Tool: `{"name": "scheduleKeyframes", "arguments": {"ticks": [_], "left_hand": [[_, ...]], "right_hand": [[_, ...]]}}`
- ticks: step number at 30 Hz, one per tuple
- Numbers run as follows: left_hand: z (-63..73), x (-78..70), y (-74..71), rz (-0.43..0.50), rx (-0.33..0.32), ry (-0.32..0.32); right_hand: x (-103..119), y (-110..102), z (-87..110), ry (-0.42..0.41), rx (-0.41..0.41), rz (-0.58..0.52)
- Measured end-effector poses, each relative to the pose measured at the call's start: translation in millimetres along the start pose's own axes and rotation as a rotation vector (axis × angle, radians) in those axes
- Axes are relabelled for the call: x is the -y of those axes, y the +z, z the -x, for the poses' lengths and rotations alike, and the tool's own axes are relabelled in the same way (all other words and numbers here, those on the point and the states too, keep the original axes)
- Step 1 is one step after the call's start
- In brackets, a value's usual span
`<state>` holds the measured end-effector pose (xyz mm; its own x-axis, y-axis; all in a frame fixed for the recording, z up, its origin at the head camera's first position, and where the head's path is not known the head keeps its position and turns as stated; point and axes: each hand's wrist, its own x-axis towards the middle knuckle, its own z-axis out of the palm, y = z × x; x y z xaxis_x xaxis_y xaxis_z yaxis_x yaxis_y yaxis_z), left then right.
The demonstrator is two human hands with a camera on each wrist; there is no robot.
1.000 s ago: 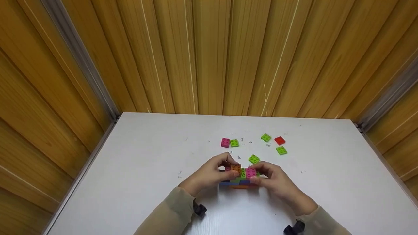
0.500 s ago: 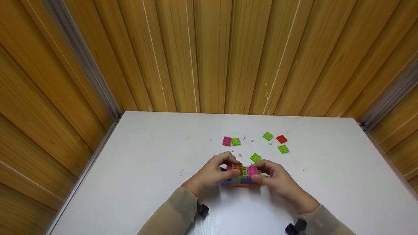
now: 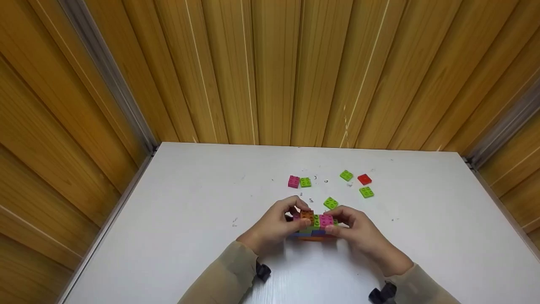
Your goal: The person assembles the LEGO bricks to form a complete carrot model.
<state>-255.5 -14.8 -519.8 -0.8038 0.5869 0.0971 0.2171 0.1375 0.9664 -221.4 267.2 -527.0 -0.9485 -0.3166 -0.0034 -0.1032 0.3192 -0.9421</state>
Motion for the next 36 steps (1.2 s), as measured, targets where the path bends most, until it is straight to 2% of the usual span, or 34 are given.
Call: {"name": "scheduleKeyframes", "arguments": {"ticks": [11, 20, 26, 29, 33, 36], "left_hand": [[4.9, 5.1, 0.8, 0.004, -0.001, -0.007], [2.5, 6.8, 1.2, -0.015, -0.025, -0.042], [2.7, 7.2, 0.7, -0.03, -0.016, -0.054], [2.0, 6.9, -0.7, -0.03, -0.017, -0.044], [1.4, 5.6, -2.2, -0.029, -0.012, -0.041], [2.0, 4.7, -2.8, -0.031, -0.015, -0.046]], "right_hand": [[1.3, 2.5, 0.7, 0.0, 0.022, -0.011], [2.9, 0.6, -2.5, -0.011, 0.035, -0.008], [3.1, 0.9, -1.7, 0.003, 0.056, -0.016], [6.5, -2.6, -4.5, 0.001, 0.083, 0.04], [15.5, -13.4, -13.7, -0.028, 0.165, 0.175], [23.2, -23.4, -24.3, -0.033, 0.218, 0.236]]}}
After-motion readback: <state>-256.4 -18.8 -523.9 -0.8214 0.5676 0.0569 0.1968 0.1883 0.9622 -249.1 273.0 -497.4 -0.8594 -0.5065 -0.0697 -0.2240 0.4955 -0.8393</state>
